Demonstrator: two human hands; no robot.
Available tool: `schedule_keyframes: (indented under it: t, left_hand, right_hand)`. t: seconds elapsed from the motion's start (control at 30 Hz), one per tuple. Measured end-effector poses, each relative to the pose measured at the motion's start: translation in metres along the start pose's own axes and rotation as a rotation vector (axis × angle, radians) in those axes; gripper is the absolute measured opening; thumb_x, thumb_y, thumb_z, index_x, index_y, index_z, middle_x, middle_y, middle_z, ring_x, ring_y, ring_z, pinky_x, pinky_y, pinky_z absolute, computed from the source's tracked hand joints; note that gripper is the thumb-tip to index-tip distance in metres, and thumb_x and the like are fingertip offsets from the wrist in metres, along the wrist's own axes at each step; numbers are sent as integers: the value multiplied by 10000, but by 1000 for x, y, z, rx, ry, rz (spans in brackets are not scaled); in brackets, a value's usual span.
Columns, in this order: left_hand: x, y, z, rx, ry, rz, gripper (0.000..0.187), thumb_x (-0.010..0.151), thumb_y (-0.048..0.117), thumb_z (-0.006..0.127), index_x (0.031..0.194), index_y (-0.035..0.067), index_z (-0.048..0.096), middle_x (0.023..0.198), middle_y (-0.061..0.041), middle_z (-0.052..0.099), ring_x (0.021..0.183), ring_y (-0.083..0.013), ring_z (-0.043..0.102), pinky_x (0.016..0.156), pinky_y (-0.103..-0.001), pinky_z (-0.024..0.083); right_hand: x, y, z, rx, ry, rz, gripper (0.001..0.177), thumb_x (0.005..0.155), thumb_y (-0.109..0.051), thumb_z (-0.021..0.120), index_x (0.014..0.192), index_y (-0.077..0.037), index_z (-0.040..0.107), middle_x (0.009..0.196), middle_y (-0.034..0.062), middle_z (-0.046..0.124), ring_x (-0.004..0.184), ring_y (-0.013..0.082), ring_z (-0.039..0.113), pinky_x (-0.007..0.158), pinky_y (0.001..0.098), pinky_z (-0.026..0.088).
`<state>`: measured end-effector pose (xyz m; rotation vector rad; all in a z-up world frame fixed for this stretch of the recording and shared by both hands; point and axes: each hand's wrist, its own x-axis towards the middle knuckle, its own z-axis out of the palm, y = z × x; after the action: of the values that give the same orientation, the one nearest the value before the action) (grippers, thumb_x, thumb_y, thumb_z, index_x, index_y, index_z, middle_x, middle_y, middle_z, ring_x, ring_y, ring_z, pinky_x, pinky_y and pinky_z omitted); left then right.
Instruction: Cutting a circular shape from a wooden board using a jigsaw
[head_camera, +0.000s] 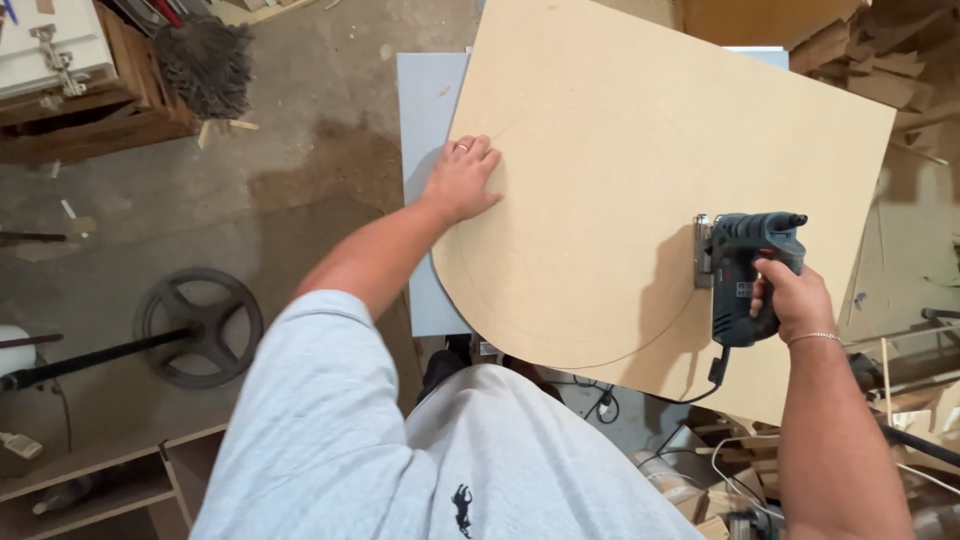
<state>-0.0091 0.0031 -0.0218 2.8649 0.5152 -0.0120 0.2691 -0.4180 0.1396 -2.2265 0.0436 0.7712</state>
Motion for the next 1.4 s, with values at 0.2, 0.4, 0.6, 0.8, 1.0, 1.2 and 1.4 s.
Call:
schedule_keyframes:
  t: [0.2, 0.4, 0.6, 0.8, 1.0, 1.2, 1.4]
  left_hand:
    - [-5, 21, 19, 52, 258, -99, 722, 884, 597, 633, 1387, 90, 529, 1454, -152, 469, 1349, -346, 399, 1081, -504, 301]
    - [-4, 34, 53, -5, 284, -727, 1089, 777, 806, 658, 1557, 79, 437, 1638, -233, 318, 1511, -413, 289, 1211, -594, 221]
    - [-6, 46, 6, -122, 311, -896, 1028, 789, 690, 770, 1476, -10, 462, 1567, -235, 390, 1490, -388, 318, 1224, -549, 254]
    - [-7, 45, 8, -143, 345, -837, 990, 820, 658, 752, 1459, -48, 481, 1557, -275, 403, 1489, -421, 311, 1220, -582, 215]
    - [-12, 43, 0, -177, 278, -770, 1007, 834, 627, 728, 1503, -74, 454, 1601, -280, 367, 1519, -426, 265, 1240, -576, 170]
    - [-18, 43, -10, -218, 246, -745, 1026, 842, 625, 713, 1510, -103, 436, 1612, -304, 342, 1525, -445, 235, 1245, -590, 158]
    - [-17, 44, -14, -229, 235, -747, 1035, 842, 626, 717, 1517, -101, 421, 1613, -294, 324, 1524, -445, 226, 1241, -589, 160]
  right_hand:
    - [13, 13, -1, 54, -7, -10, 230, 987, -218, 646, 839, -94, 521, 663, 58, 502, 483, 173, 449, 432, 329, 407]
    - [1, 2, 2, 65, 3, -17, 205, 941, -199, 645, 806, -73, 556, 638, 61, 491, 469, 164, 441, 417, 322, 398]
    - [45, 53, -7, 93, 51, -103, 273, 930, -222, 744, 809, -12, 618, 589, 170, 566, 431, 239, 607, 408, 419, 543]
    - [48, 54, -8, 89, 48, -117, 305, 917, -236, 747, 773, -6, 607, 578, 175, 562, 424, 249, 607, 396, 426, 532]
    - [33, 39, -2, 107, 60, -84, 282, 874, -233, 748, 805, 8, 619, 563, 169, 563, 410, 240, 600, 379, 414, 532]
    - [28, 36, -3, 124, 75, -104, 249, 872, -207, 743, 810, 11, 639, 542, 171, 550, 374, 252, 588, 359, 414, 530]
    - [30, 40, -6, 95, 68, -96, 237, 875, -202, 724, 783, 2, 646, 532, 164, 541, 381, 250, 585, 375, 414, 531]
